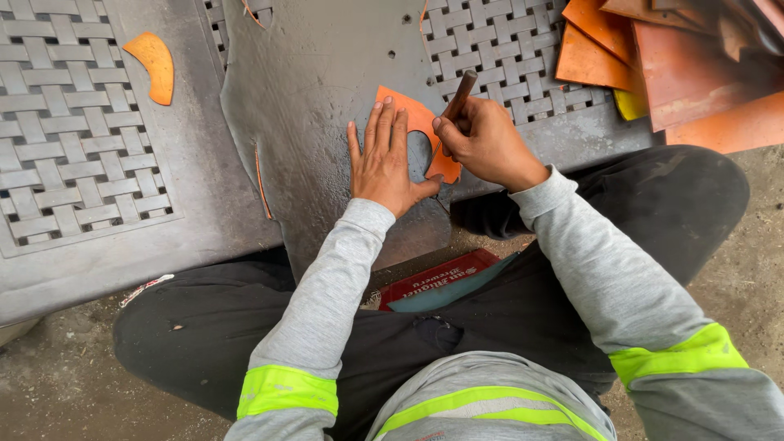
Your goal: The person uses a small knife to cut orange leather pieces on a metal plate placed on a plastic chair. They repeatedly position the leather, cut along its edges, and remove the cut pieces.
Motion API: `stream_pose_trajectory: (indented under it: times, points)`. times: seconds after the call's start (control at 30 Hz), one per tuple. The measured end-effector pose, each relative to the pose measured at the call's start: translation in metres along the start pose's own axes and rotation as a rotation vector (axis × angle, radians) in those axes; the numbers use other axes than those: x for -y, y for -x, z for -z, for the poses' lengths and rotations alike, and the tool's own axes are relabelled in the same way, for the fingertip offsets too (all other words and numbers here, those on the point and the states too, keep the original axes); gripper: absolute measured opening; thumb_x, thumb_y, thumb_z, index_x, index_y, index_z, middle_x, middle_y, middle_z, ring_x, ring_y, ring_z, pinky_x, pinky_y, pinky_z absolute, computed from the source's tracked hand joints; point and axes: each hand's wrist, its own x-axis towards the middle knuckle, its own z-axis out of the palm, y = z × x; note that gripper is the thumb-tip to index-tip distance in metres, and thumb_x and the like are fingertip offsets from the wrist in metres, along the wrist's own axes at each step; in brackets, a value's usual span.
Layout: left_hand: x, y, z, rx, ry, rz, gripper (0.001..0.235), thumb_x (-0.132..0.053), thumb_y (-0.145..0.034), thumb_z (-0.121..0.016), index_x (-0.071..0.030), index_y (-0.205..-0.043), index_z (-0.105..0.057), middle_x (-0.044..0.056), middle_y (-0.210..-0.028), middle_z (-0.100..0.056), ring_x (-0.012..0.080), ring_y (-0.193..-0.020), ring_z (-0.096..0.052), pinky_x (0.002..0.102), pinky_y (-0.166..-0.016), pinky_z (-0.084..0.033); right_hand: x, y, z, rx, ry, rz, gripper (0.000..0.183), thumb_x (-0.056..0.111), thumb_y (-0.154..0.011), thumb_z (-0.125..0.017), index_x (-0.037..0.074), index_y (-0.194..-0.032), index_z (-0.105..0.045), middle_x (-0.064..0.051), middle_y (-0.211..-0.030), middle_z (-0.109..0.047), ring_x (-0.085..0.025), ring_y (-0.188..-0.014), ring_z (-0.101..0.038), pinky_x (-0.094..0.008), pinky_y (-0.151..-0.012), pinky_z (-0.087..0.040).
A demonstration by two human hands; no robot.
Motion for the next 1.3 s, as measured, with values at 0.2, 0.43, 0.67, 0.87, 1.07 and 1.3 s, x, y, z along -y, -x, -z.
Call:
stream_pose_trajectory:
  times: [0.2,0.43,0.67,0.87,1.07,1.3]
  points:
    - [0.001,-0.002,-0.001,0.031,0.007,0.027,0.127,-0.062,-0.059,-0.089,-0.005,-0.156,-0.029,0.013,-0.166,-0.020,0.0256,-0.155,-0.012,0.060,-0.126,0.001,0.001,-0.011,-0.002,0.022,0.154,0.070,0.023,0.019,-0.097,-0.067,-0.004,-0.094,-0.069,-0.008,-0.071,-0.069,-0.015,-0.059,-0.061,-0.032,-0.054,-0.050]
    - [-0.001,-0.002,0.003,0.057,-0.002,0.038,0.129,-0.066,-0.059,-0.087,-0.005,-0.156,-0.028,0.012,-0.166,-0.020,0.0250,-0.155,-0.011,0.060,-0.125,0.003,0.021,-0.021,0.007,0.104,0.342,0.231,0.018,0.014,-0.096,-0.069,-0.004,-0.094,-0.070,-0.014,-0.069,-0.068,-0.023,-0.054,-0.064,-0.037,-0.052,-0.049]
    - [-0.001,-0.001,0.004,0.078,-0.011,0.049,0.129,-0.066,-0.061,-0.086,-0.005,-0.157,-0.027,0.011,-0.167,-0.019,0.0244,-0.156,-0.009,0.058,-0.126,0.005,0.035,-0.027,0.009,0.155,0.303,0.428,0.013,0.007,-0.097,-0.071,-0.004,-0.094,-0.063,-0.014,-0.069,-0.066,-0.022,-0.053,-0.063,-0.034,-0.049,-0.049]
    - [-0.001,-0.002,0.005,0.060,0.003,0.036,0.124,-0.066,-0.059,-0.086,-0.007,-0.154,-0.033,0.009,-0.167,-0.019,0.0244,-0.156,-0.009,0.058,-0.125,0.005,0.037,-0.018,0.000,0.125,0.369,0.820,0.013,-0.001,-0.092,-0.069,0.002,-0.093,-0.056,-0.012,-0.080,-0.064,-0.034,-0.073,-0.065,-0.042,-0.068,-0.050]
    - [-0.001,-0.002,0.004,0.070,0.010,0.042,0.114,-0.065,-0.060,-0.086,-0.011,-0.149,-0.038,0.008,-0.166,-0.020,0.0239,-0.156,-0.010,0.059,-0.126,0.004,0.037,-0.015,-0.006,0.214,0.238,0.678,0.009,0.002,-0.094,-0.071,0.001,-0.102,-0.066,-0.014,-0.091,-0.073,-0.029,-0.074,-0.070,-0.034,-0.065,-0.054]
    - [0.002,-0.001,0.004,0.034,0.037,0.042,0.129,-0.062,-0.057,-0.090,-0.006,-0.156,-0.028,0.009,-0.166,-0.021,0.0233,-0.155,-0.013,0.058,-0.127,0.001,0.029,0.007,0.026,0.085,0.047,0.397,0.011,0.008,-0.103,-0.069,-0.002,-0.106,-0.071,-0.009,-0.094,-0.075,-0.015,-0.085,-0.073,-0.029,-0.077,-0.058]
